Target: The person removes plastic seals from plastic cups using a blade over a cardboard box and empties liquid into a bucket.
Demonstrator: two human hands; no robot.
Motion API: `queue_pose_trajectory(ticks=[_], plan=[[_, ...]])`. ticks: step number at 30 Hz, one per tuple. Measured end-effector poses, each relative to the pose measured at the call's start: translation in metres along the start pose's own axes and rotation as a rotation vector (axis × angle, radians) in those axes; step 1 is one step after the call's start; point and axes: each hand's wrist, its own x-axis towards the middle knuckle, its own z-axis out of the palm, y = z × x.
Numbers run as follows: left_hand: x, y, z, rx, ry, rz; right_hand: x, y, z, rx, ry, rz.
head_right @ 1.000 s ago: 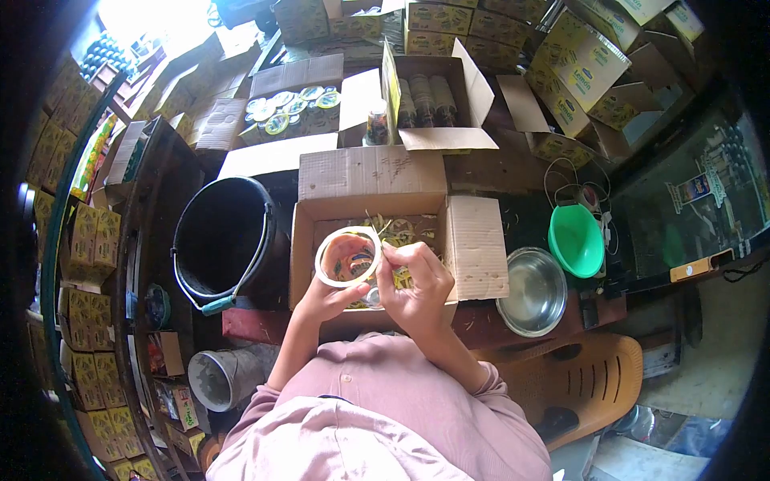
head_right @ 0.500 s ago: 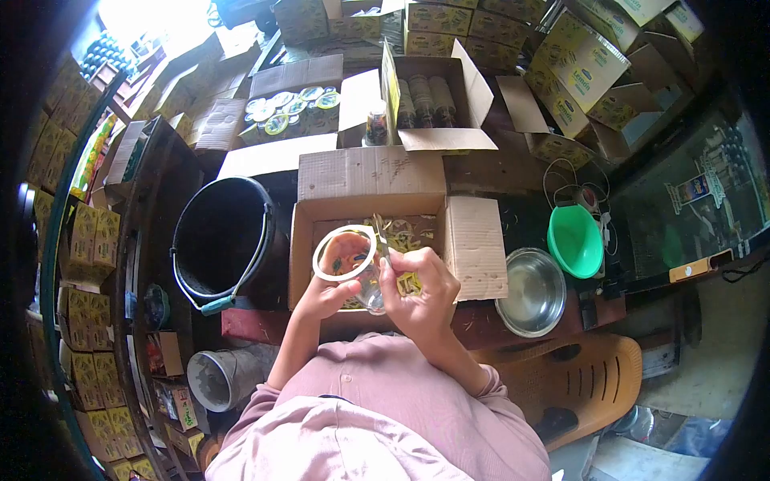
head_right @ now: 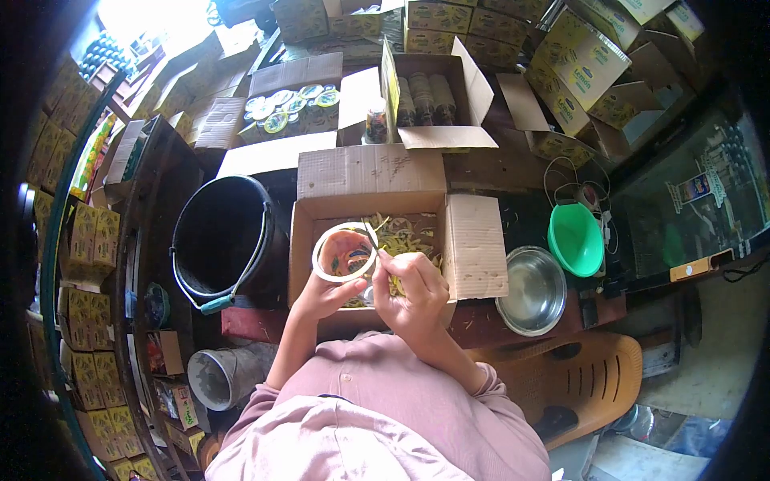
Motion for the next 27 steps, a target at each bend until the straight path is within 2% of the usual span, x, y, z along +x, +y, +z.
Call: queue_pose_trajectory(ticks=[8,14,18,24,27], plan=[[0.001,0.007,0.001,0.109,-0.034,0.003,0.004,0.007,0.002,-0.024,-0.02,0.008],[0.003,0.009,0.001,0.079,-0.068,-0.009,0.002,0.012,-0.001,0.198,-0.043,0.251],[0.002,0.004,-0.002,-0.022,-0.058,-0.012,-0.001,0.012,-0.002,0.161,-0.017,0.211],[0.001,0.005,-0.002,0.083,-0.046,-0.017,-0.002,0.006,-0.004,0.054,-0.042,0.114],[0.001,0.006,-0.001,0.042,-0.04,-0.029,-0.001,0.008,-0.001,0.013,-0.025,0.064]])
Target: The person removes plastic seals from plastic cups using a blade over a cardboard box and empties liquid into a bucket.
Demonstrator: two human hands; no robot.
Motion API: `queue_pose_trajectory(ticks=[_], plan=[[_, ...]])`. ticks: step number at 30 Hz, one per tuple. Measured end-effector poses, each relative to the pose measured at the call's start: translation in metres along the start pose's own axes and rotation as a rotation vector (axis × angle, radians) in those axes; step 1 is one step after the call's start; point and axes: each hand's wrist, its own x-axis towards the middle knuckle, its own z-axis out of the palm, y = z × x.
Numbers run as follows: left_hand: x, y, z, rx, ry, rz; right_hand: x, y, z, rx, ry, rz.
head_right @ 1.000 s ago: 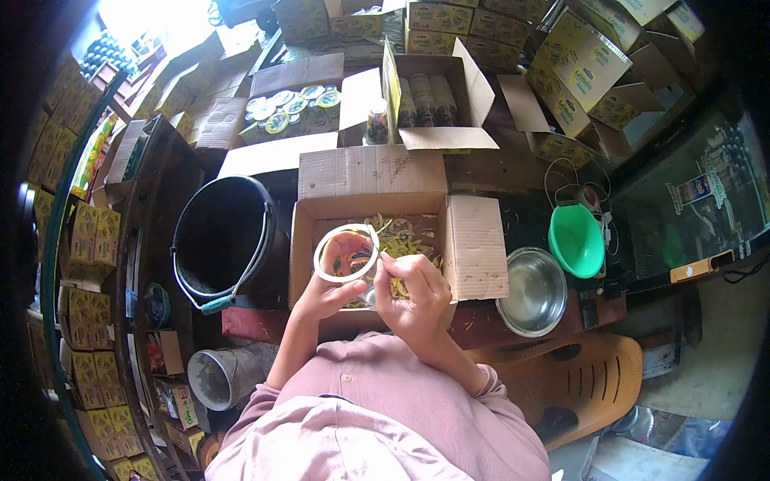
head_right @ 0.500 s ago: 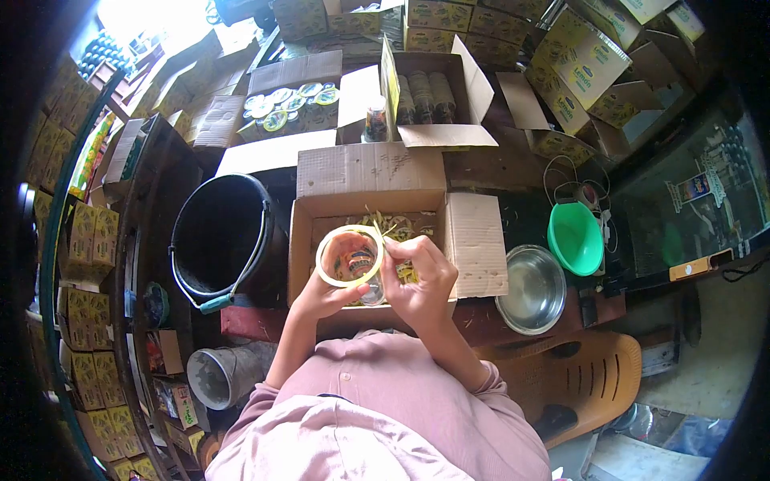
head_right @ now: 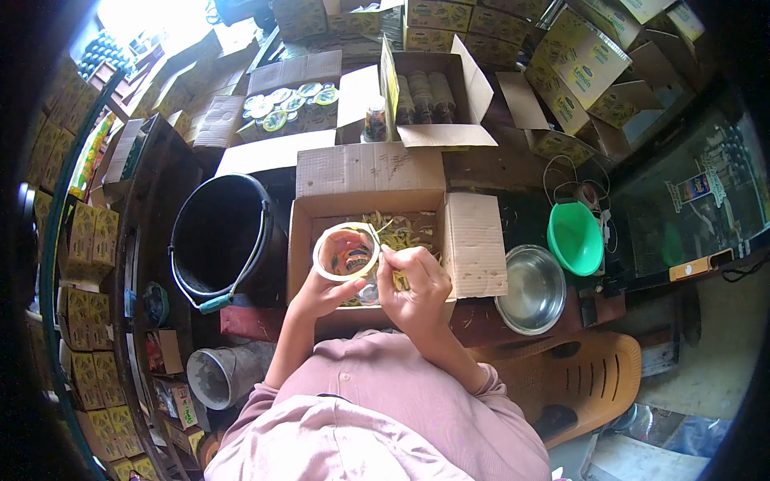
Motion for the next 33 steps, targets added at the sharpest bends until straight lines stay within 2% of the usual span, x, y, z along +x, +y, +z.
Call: queue_pose_trajectory(ticks=[3,5,9,21,29,33], plan=[[0.0,0.002,-0.004,0.173,-0.061,0.024,0.003,0.002,0.001,0.004,-0.02,-0.012],[0.0,0.004,-0.002,0.152,-0.058,0.053,0.007,0.006,-0.001,0.032,-0.049,0.0],[0.0,0.0,-0.005,0.094,-0.048,0.036,0.007,0.015,-0.004,0.273,-0.089,0.186],[0.003,-0.003,-0.004,0.113,-0.103,0.073,0.003,0.011,-0.003,0.226,-0.072,0.169],[-0.001,-0.013,-0.004,-0.251,-0.055,0.002,0.0,0.002,-0.007,0.261,-0.051,0.259],[0.001,-0.012,-0.003,-0.223,-0.042,0.059,-0.004,-0.002,-0.002,0.232,-0.05,0.215]])
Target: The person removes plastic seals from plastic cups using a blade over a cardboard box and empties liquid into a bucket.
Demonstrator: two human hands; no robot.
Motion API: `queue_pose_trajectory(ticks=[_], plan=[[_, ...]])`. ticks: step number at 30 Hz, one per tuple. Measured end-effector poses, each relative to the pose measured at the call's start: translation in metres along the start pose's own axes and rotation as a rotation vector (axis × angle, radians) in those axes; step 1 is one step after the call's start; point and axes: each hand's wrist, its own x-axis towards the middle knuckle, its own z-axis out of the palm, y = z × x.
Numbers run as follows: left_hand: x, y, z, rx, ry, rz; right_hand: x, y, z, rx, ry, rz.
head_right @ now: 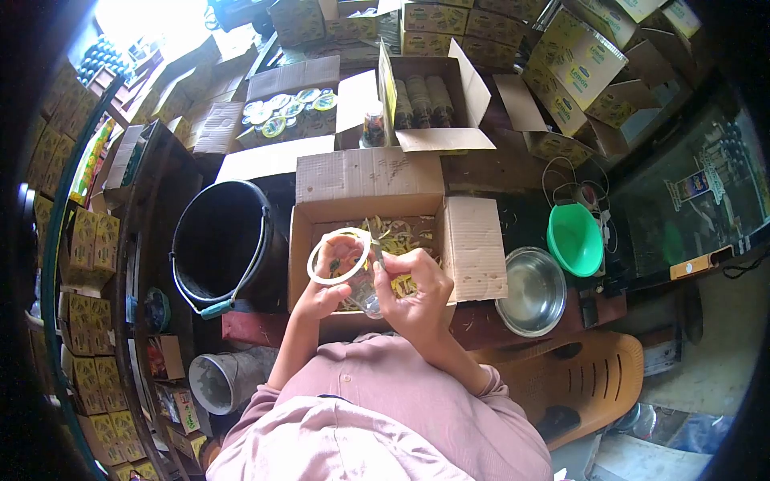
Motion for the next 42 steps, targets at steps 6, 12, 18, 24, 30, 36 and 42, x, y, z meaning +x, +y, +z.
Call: queue_pose_trajectory(ticks=[6,12,18,24,30,36,42], plan=[[-0.004,-0.002,-0.006,0.077,-0.005,-0.021,0.004,-0.004,0.006,-0.12,0.029,-0.118],[-0.004,0.001,-0.001,0.201,-0.029,-0.028,0.01,-0.002,0.004,-0.157,0.033,-0.155],[0.003,0.002,0.001,0.04,-0.003,-0.044,0.01,0.003,0.001,-0.031,0.024,-0.033],[0.004,0.002,0.007,-0.037,0.098,0.021,0.008,0.001,0.004,-0.136,0.045,-0.135],[0.005,0.001,0.01,0.217,0.122,0.116,0.004,0.004,0.007,-0.224,0.045,-0.217],[0.004,-0.006,0.004,0.38,0.067,0.166,0.009,0.005,0.005,-0.169,0.041,-0.18],[0.004,-0.003,0.0,0.436,0.041,0.148,0.006,0.006,0.004,-0.166,0.031,-0.181]])
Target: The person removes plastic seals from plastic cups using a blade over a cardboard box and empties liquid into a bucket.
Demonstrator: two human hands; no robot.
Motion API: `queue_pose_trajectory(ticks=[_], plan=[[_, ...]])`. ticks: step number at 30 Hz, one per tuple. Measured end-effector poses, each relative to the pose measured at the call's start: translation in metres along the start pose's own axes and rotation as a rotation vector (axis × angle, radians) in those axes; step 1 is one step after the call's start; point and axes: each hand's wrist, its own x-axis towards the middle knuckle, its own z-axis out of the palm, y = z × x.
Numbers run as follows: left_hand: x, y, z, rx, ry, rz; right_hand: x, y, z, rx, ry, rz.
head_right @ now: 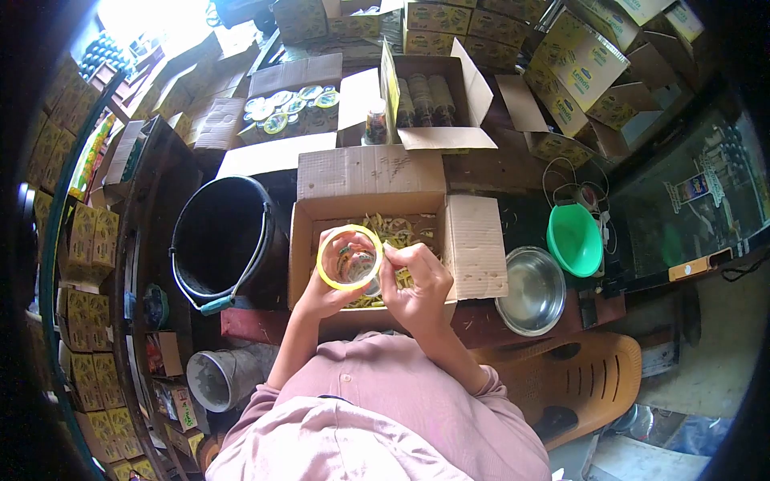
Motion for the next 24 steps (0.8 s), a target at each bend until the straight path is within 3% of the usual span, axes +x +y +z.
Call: queue_pose_trajectory(ticks=[12,16,19,24], plan=[[-0.004,0.002,0.0,-0.188,-0.015,-0.134,0.001,-0.002,-0.004,0.15,-0.031,0.15],[0.0,0.01,0.002,-0.385,-0.003,-0.159,0.0,-0.003,-0.002,0.153,-0.019,0.166],[-0.002,0.005,0.004,-0.245,0.051,-0.164,0.003,-0.009,-0.001,0.11,-0.016,0.121],[-0.001,0.008,0.009,-0.27,0.125,-0.121,-0.003,-0.007,-0.001,0.112,0.017,0.104]])
